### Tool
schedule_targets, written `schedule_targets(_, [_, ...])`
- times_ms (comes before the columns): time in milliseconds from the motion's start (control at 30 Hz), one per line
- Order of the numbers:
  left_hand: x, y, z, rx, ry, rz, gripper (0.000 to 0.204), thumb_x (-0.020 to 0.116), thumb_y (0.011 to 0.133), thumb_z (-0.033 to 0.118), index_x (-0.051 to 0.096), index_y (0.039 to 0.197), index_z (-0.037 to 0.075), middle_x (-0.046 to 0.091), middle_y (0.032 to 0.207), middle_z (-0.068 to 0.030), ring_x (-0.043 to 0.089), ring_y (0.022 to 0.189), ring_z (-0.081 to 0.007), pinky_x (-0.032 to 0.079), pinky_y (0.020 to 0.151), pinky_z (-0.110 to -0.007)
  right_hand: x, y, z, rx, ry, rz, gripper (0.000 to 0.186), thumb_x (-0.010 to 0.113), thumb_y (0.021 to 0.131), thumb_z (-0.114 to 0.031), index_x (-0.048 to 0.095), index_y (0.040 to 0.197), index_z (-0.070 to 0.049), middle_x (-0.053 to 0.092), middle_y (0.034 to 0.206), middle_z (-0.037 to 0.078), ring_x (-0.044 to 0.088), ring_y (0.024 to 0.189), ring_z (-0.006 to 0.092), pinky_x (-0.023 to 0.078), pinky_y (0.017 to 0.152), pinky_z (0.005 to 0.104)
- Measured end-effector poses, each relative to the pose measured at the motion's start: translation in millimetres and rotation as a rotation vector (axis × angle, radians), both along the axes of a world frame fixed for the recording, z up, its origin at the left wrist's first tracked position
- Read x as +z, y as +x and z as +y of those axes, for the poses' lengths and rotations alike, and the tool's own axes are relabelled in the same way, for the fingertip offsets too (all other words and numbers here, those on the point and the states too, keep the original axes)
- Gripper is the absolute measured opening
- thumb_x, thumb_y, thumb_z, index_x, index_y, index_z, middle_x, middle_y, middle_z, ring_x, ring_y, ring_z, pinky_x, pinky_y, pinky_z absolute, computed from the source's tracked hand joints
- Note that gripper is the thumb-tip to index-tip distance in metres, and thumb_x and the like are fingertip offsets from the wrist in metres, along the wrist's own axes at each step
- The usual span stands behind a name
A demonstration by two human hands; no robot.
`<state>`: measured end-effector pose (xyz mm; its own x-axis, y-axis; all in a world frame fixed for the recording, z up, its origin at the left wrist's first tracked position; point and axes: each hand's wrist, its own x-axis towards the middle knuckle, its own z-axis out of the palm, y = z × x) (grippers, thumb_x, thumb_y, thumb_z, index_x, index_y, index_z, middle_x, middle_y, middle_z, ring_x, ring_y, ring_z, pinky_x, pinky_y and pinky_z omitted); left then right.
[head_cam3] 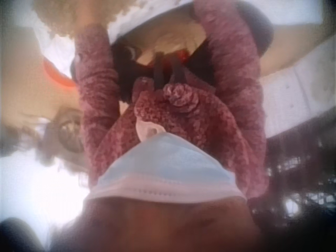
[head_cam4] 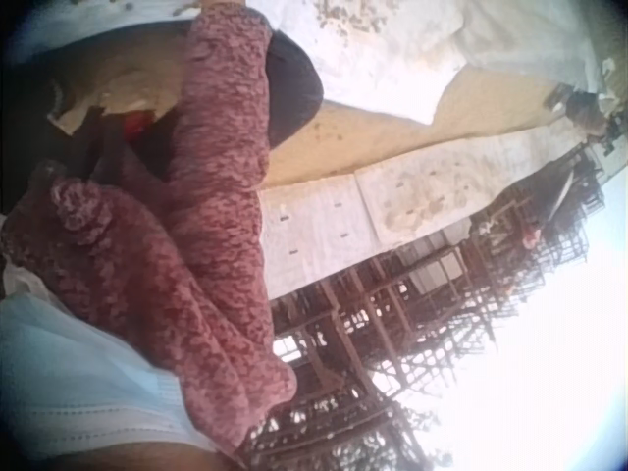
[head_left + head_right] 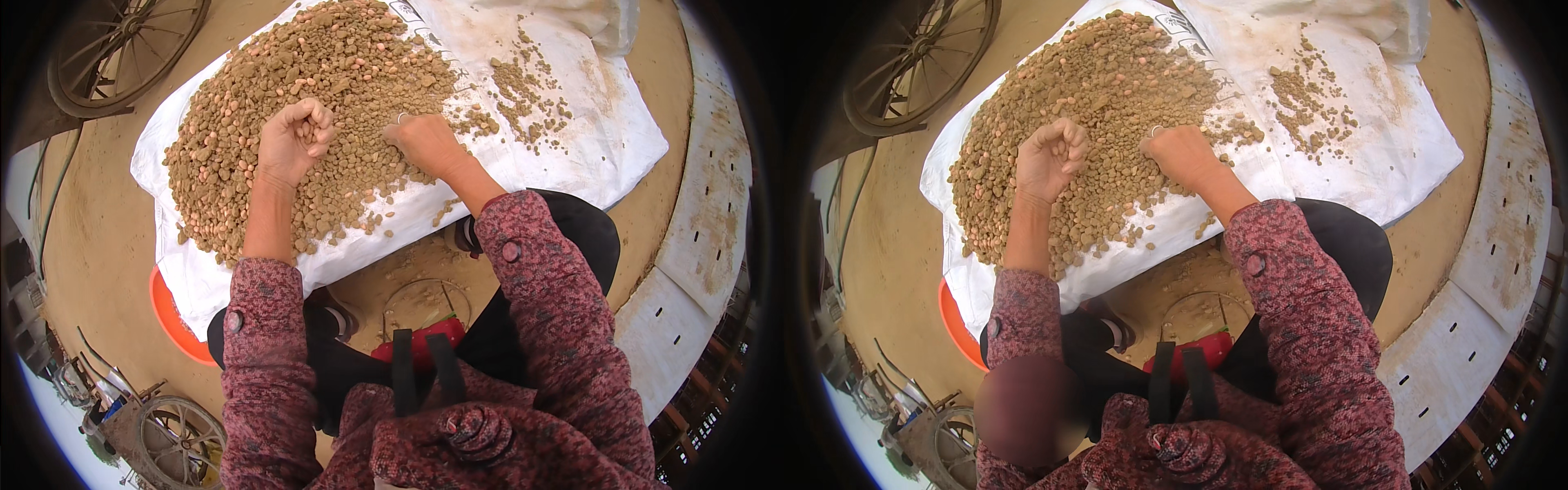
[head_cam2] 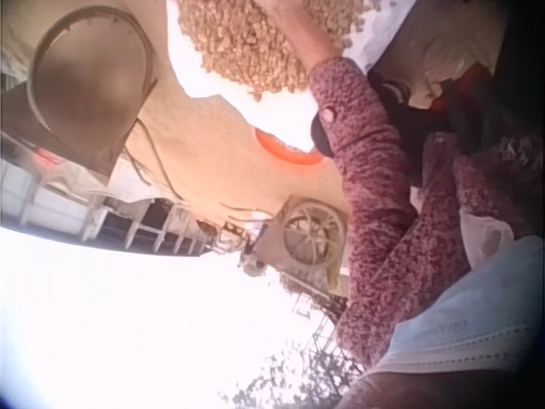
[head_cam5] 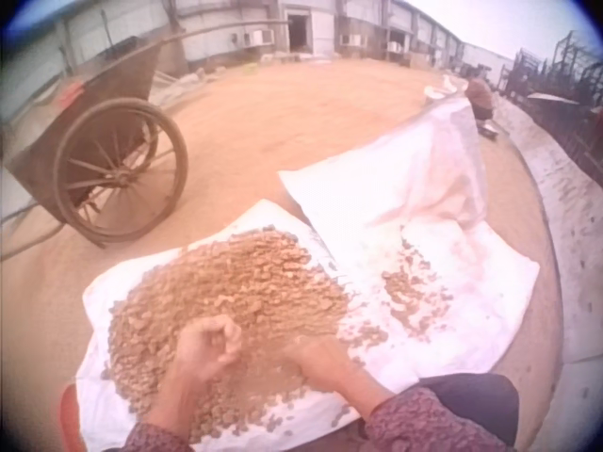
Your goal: The person pours feed pellets from a large sack onto a white sack on the ground, then sits on a small red stool and sorts the pellets by hand, picking out debris and placing it into a nearby orange basin.
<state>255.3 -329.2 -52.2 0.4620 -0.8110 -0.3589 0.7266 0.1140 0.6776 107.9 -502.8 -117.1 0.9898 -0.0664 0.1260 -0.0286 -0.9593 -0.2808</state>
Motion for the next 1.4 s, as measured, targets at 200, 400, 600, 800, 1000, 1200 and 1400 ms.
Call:
schedule_targets(200, [-7.4,-44.1,32.7,-0.280,0.862,-1.025,0.025,0.073,0.080,0.027,0.073,0.077,0.002,0.055,0.053,0.0010,0.049,0.049,-0.0108,0.041,0.050,-0.026,19.1,-4.6,-19.5,-0.287,1.614,0.211,0.011,0.062,0.088,-0.016,0.065,0.089,-0.005,0.060,0.072,0.005,0.051,0.051,0.0102,0.038,0.044,0.0226])
schedule_targets(400, [-19.3,-71.2,43.6,-0.405,1.078,-1.416,0.016,0.075,0.075,0.026,0.076,0.084,0.012,0.067,0.069,-0.0109,0.064,0.064,-0.0253,0.050,0.062,-0.035,26.0,-16.5,-8.4,-0.278,1.305,0.244,0.017,0.066,0.083,-0.019,0.071,0.085,-0.003,0.064,0.068,0.003,0.053,0.055,0.0087,0.042,0.051,0.0240])
schedule_targets(600, [-22.9,-85.9,42.0,-0.444,1.008,-1.706,0.011,0.067,0.078,0.020,0.070,0.079,0.010,0.066,0.072,-0.0117,0.065,0.071,-0.0306,0.051,0.064,-0.040,17.6,-27.8,18.1,-0.107,0.409,0.090,0.014,0.064,0.076,-0.016,0.074,0.080,-0.009,0.069,0.077,0.012,0.066,0.067,0.0297,0.052,0.065,0.0388])
schedule_targets(800, [-34.9,-96.5,51.3,-0.417,0.911,-1.893,0.009,0.060,0.077,0.015,0.063,0.071,0.008,0.064,0.070,-0.0114,0.064,0.065,-0.0298,0.050,0.059,-0.043,13.4,-27.6,43.5,-0.103,-0.089,0.102,0.012,0.061,0.080,-0.014,0.067,0.072,-0.008,0.066,0.069,0.014,0.067,0.066,0.0300,0.052,0.057,0.0427])
schedule_targets(1000, [-23.1,-97.2,59.1,-0.071,0.918,-1.283,0.010,0.059,0.078,0.012,0.059,0.069,0.007,0.060,0.065,-0.0066,0.061,0.058,-0.0229,0.048,0.052,-0.031,27.4,-19.1,18.9,-0.388,1.449,0.257,0.017,0.056,0.090,-0.016,0.062,0.081,-0.003,0.059,0.063,0.004,0.055,0.054,0.0124,0.041,0.045,0.0247])
schedule_targets(1200, [18.3,-77.6,113.8,0.151,-0.174,0.422,0.014,0.058,0.075,0.005,0.057,0.086,-0.003,0.057,0.091,-0.0122,0.060,0.087,-0.0222,0.053,0.062,-0.025,61.1,-26.0,35.4,-0.172,2.345,0.207,0.012,0.050,0.091,-0.006,0.058,0.088,0.002,0.063,0.084,0.013,0.054,0.066,0.0128,0.041,0.049,0.0205])
schedule_targets(1400, [68.4,-137.3,229.2,0.856,-0.304,0.560,0.020,0.049,0.091,0.008,0.057,0.089,-0.010,0.060,0.095,-0.0214,0.060,0.094,-0.0304,0.050,0.096,-0.044,101.9,-6.4,173.9,-0.336,2.456,0.550,0.026,0.044,0.100,-0.017,0.056,0.101,0.005,0.060,0.088,0.013,0.060,0.078,0.0186,0.054,0.062,0.0243])
